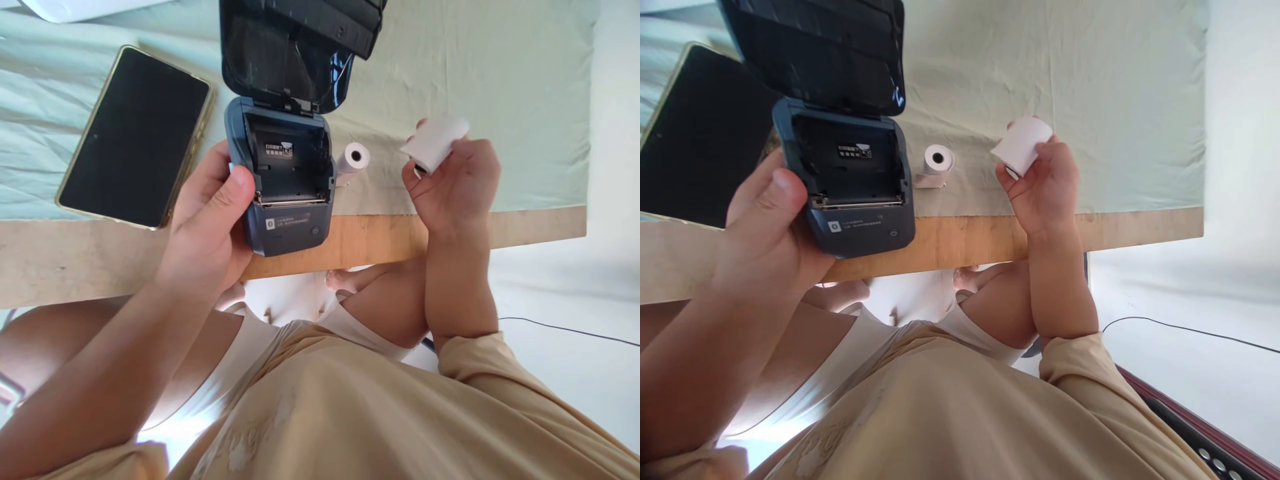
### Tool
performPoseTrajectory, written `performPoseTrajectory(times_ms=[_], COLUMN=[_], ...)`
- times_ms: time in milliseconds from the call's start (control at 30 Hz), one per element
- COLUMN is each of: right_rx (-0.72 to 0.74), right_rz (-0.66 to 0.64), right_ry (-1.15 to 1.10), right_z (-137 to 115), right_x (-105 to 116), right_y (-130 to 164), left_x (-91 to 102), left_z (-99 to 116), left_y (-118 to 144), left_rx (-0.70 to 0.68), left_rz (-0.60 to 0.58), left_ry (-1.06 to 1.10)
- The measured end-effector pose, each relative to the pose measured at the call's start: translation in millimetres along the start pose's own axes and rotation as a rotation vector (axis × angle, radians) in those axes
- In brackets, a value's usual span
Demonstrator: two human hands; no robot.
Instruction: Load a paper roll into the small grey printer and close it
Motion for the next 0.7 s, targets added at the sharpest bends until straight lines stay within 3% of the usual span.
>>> performPoseTrajectory(times_ms=[233,467,533,600,700], right_rx=[-0.116,-0.134,0.006,0.270,0.593], right_rz=[0.084,0.019,0.032,-0.013,-0.311], right_ry=[-0.062,-0.161,-0.116,0.014,0.228], right_z=[-6,10,-2,-33,-73], right_x=[-11,-17,-23,-38,-85], right_y=[12,-11,-9,5,36], left_x=[-12.1,-14.2,-13.1,-12.0,-11.0], left_z=[4,1,0,0,0], left_y=[6,9,10,11,12], left_rx=[0.075,0.218,0.238,0.245,0.241], left_rz=[0.013,0.048,0.056,0.061,0.064], left_ry=[0.030,0.061,0.057,0.047,0.041])
Point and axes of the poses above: each hand's wrist, its own y-axis away from the middle knuckle, its own x-axis out of the back of the hand, z = x × y, the point moved 7 cm from there along -y, towards the middle knuckle, and after that the axes turned 14 degrees about x, right-handed, at the moved point
